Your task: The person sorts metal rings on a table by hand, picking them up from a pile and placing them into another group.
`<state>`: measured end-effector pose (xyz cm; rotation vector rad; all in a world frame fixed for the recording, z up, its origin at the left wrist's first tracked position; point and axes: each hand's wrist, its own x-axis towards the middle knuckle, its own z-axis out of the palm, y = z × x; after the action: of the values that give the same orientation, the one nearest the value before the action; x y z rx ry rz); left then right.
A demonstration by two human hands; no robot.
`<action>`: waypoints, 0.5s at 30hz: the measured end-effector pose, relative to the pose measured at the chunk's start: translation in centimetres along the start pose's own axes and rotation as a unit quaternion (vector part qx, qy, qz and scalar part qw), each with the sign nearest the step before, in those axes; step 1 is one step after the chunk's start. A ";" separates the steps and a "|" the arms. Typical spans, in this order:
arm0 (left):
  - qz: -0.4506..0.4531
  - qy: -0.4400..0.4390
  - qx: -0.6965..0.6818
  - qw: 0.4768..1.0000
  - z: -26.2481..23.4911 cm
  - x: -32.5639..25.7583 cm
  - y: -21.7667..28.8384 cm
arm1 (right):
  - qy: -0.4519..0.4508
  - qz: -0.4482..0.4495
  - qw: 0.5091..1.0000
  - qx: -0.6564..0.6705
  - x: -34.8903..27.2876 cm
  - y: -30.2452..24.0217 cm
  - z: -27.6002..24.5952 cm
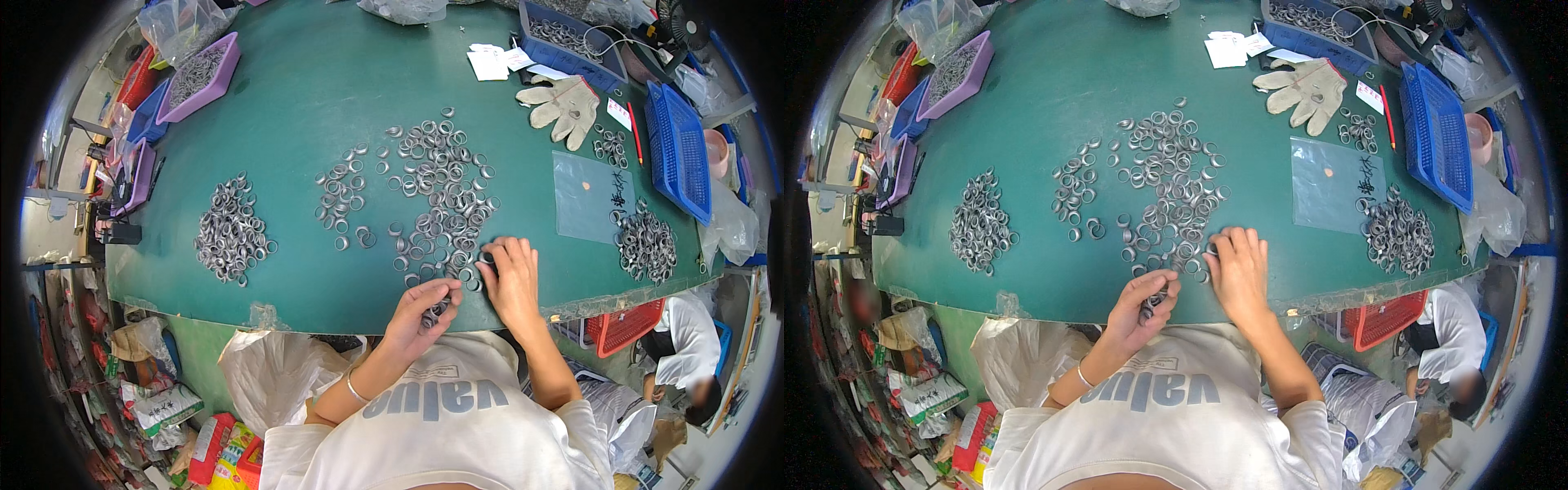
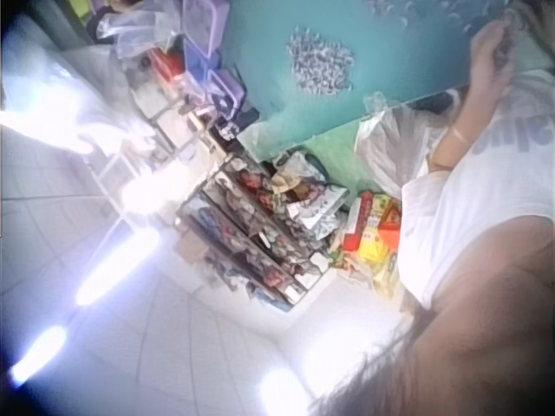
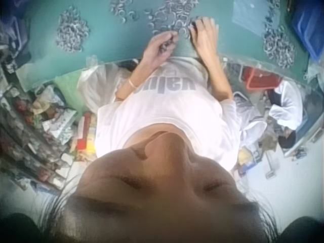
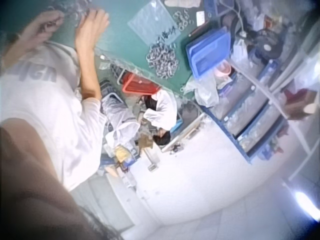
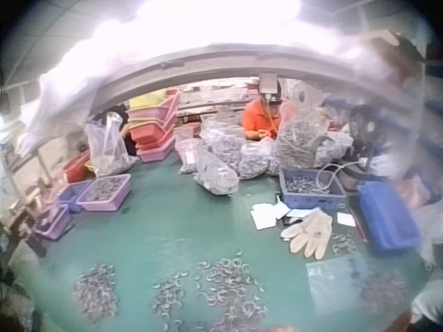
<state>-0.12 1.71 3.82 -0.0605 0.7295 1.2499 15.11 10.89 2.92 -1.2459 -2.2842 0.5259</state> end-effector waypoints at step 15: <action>0.072 0.030 0.216 0.973 0.8 0.2 -0.7 | -0.074 0.311 0.718 0.619 -2.0 -1.7 -0.2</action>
<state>0.90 2.01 4.09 0.3170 1.0600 1.2044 15.02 8.29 3.56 -1.1047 -0.9318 1.9927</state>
